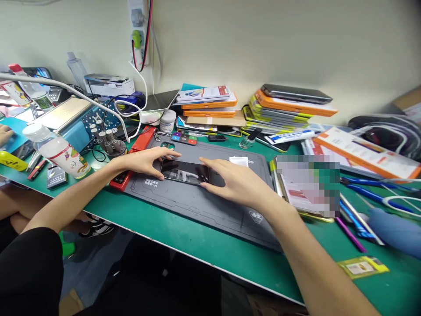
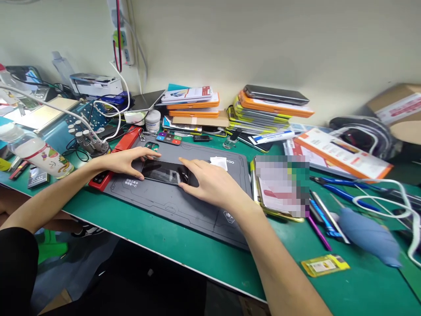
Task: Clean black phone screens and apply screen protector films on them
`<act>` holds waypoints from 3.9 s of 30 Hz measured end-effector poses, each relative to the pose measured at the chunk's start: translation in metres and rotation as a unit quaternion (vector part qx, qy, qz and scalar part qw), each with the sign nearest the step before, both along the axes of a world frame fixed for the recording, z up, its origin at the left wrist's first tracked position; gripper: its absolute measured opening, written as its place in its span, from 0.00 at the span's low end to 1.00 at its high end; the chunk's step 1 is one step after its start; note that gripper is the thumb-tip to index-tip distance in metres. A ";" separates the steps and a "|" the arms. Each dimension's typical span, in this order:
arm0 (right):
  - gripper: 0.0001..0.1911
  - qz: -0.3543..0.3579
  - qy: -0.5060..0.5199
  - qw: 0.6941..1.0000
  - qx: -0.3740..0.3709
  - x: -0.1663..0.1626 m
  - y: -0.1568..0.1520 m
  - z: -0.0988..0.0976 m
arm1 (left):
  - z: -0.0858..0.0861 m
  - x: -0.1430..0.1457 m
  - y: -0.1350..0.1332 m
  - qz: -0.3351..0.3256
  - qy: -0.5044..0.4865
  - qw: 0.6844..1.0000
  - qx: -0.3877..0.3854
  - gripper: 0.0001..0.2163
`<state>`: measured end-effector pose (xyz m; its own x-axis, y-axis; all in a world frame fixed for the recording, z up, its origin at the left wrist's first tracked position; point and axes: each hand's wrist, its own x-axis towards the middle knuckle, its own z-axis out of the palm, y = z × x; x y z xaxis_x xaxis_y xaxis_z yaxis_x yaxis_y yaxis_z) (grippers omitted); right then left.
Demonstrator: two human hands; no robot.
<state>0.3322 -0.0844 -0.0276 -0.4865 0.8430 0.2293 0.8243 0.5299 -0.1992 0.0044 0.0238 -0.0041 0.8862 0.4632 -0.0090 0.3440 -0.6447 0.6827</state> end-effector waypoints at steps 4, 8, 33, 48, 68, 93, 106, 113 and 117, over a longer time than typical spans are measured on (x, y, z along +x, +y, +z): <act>0.33 0.006 -0.001 1.000 0.006 0.000 0.000 0.000 | -0.005 -0.001 -0.001 -0.012 -0.016 0.999 0.032 0.41; 0.33 0.004 -0.006 1.000 0.004 -0.001 -0.001 0.000 | -0.006 -0.002 -0.003 0.009 0.006 0.998 0.063 0.43; 0.36 -0.005 0.001 1.000 -0.028 0.005 0.000 0.002 | -0.004 0.002 -0.007 0.025 0.033 0.996 0.079 0.42; 0.37 -0.013 0.019 0.999 -0.034 0.007 0.001 0.003 | 0.001 0.005 -0.006 0.019 0.064 0.995 0.070 0.42; 0.41 -0.022 0.025 0.999 -0.041 0.005 0.000 0.003 | 0.003 0.006 -0.007 0.025 0.079 0.995 0.062 0.42; 0.39 -0.009 0.028 0.999 -0.033 0.007 0.000 0.002 | 0.003 0.005 -0.010 0.031 0.075 0.995 0.060 0.42; 0.39 -0.013 0.022 0.999 -0.037 0.007 -0.001 0.004 | 0.006 0.005 -0.011 0.030 0.073 0.995 0.062 0.42; 0.38 -0.016 0.004 0.999 -0.027 0.006 0.000 0.005 | 0.008 0.004 -0.010 0.024 0.060 0.997 0.051 0.40; 0.37 -0.015 0.000 0.999 -0.028 0.005 0.000 0.008 | 0.009 0.003 -0.009 0.027 0.055 0.997 0.040 0.40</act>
<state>0.3374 -0.0847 -0.0198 -0.4610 0.8689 0.1805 0.8397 0.4929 -0.2281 0.0076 0.0152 0.0048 0.8561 0.5125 -0.0660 0.4490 -0.6745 0.5860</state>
